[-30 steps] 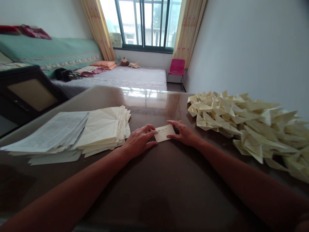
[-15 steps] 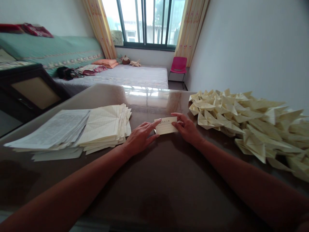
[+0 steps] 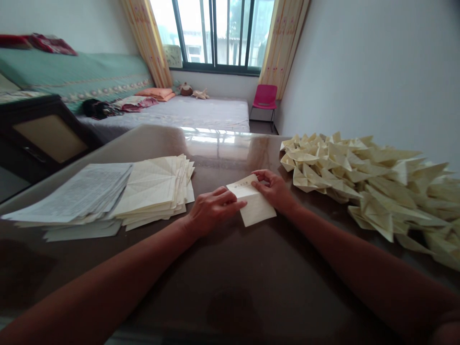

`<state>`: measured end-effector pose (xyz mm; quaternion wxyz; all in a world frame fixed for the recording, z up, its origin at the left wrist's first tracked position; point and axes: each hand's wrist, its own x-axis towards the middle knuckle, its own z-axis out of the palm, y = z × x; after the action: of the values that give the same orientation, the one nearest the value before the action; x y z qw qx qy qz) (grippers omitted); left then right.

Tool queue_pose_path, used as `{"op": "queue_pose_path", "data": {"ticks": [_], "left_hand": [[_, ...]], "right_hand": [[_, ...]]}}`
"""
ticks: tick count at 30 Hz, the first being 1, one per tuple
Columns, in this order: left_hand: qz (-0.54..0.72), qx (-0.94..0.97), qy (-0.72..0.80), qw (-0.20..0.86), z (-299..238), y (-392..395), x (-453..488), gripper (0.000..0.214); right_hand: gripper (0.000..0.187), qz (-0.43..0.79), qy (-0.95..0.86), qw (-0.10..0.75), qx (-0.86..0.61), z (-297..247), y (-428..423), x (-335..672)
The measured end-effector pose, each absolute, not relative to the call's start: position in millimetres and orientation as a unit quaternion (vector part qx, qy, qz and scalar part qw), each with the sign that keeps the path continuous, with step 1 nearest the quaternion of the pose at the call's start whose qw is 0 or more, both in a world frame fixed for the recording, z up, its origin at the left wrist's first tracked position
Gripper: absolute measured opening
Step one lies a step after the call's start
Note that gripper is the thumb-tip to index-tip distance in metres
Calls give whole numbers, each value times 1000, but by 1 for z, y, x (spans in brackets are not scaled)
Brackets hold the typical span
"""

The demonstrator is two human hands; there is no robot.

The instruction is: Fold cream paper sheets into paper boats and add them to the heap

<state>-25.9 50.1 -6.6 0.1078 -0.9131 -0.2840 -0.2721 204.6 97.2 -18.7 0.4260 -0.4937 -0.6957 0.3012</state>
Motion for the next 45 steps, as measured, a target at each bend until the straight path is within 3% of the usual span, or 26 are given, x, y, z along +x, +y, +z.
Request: {"op": "queue_pose_path", "data": {"ticks": [5, 8, 11, 14, 16, 19, 29, 35, 45], "left_hand": [[-217, -917, -307, 136, -8, 51, -20, 25], [-195, -925, -309, 99, -9, 51, -18, 27], [-184, -928, -315, 73, -11, 51, -18, 28], [-177, -933, -309, 53, -12, 50, -19, 28], [-175, -938, -299, 30, -11, 50, -21, 28], [-179, -940, -290, 1, -8, 50, -27, 28], [-170, -942, -287, -26, -5, 53, -35, 32], [-160, -941, -297, -16, -1, 52, -35, 30], [-148, -939, -310, 1, -1, 51, -32, 27]], "right_hand": [[32, 156, -768, 378, -493, -14, 98, 213], [34, 194, -856, 272, -394, 0, 82, 215], [53, 143, -917, 170, -332, 9, 64, 212], [37, 96, -929, 132, -333, 11, 57, 209], [21, 110, -929, 122, -330, 9, 58, 211], [17, 153, -928, 119, -319, 9, 63, 217], [41, 225, -877, 143, -399, 6, 69, 215], [40, 158, -842, 128, -500, -1, 70, 213], [33, 90, -831, 75, -544, -1, 69, 207]]}}
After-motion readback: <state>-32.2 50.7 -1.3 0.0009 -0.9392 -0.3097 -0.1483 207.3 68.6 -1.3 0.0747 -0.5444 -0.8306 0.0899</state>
